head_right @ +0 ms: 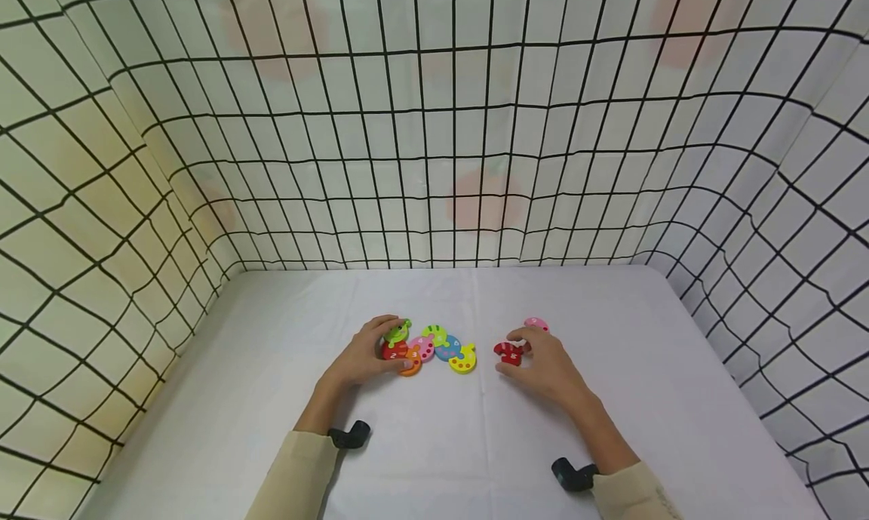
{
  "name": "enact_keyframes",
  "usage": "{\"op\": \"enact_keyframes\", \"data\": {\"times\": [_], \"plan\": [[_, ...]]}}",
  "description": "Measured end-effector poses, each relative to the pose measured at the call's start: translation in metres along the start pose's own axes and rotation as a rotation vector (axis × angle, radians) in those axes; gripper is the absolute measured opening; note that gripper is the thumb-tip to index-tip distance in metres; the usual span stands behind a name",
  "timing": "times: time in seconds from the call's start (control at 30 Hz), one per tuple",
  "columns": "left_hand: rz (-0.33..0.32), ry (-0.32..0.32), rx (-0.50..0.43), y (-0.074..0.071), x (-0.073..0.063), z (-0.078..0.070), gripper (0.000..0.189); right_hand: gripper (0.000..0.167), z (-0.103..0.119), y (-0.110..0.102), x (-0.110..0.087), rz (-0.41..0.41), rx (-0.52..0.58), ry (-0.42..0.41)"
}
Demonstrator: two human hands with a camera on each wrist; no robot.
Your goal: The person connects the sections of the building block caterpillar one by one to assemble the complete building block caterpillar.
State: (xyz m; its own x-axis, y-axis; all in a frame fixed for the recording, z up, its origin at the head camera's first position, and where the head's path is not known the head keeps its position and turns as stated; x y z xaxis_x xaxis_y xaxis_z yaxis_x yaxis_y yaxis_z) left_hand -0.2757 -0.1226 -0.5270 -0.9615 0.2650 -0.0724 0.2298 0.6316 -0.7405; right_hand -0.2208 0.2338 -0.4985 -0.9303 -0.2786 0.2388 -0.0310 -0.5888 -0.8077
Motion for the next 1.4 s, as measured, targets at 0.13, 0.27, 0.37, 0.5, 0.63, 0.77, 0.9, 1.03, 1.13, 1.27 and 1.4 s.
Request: {"op": "enact_keyframes", "data": {"times": [0.13,0.27,0.37,0.5,0.63,0.77,0.9,1.03,1.13,1.27,1.4], "plan": [[-0.003,0.012,0.012,0.000,0.002,0.001,0.090,0.057,-0.005,-0.002,-0.001,0.001,-0.009,-0.007],[-0.004,0.014,0.021,0.000,0.004,0.002,0.099,0.059,-0.009,-0.002,-0.002,0.015,-0.017,-0.009],[-0.010,0.013,0.029,0.001,0.004,0.002,0.100,0.060,-0.011,-0.001,-0.001,0.028,-0.013,-0.008],[-0.016,0.016,0.022,0.002,0.004,0.001,0.099,0.058,-0.012,0.001,0.000,0.052,0.010,0.010],[-0.001,0.011,0.026,0.004,0.001,0.001,0.097,0.057,-0.014,0.004,0.000,0.090,0.034,0.036],[0.001,0.014,0.040,0.005,-0.001,0.002,0.096,0.057,-0.015,0.007,-0.001,0.109,0.021,0.038],[-0.006,0.020,0.047,0.004,-0.001,0.001,0.096,0.057,-0.014,0.007,-0.002,0.115,-0.001,0.032],[-0.004,0.023,0.043,0.002,-0.001,0.001,0.096,0.055,-0.012,0.008,-0.001,0.111,-0.005,0.030],[-0.001,0.023,0.044,0.002,-0.001,0.001,0.097,0.054,-0.011,0.009,0.001,0.108,-0.003,0.032],[-0.003,0.024,0.043,0.002,-0.001,0.002,0.096,0.052,-0.009,0.010,0.004,0.100,-0.001,0.048],[0.000,0.028,0.039,0.001,0.000,0.001,0.096,0.052,-0.007,0.009,0.007,0.086,0.001,0.067]]}}
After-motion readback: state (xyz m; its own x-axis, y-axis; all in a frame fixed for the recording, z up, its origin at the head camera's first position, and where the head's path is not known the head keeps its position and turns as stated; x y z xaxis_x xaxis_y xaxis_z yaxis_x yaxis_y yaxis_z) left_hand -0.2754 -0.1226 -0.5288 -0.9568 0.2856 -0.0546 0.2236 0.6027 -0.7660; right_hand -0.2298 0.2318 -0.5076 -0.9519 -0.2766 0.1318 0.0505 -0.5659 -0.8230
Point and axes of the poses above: each hand's wrist, its own x-axis towards the middle knuckle, its own y-axis out of the palm, z = x × y, the point moved 1 cm from there along x, towards the middle knuckle, and after that the axes turned 9 degrees about -y, right-handed, at the moved point
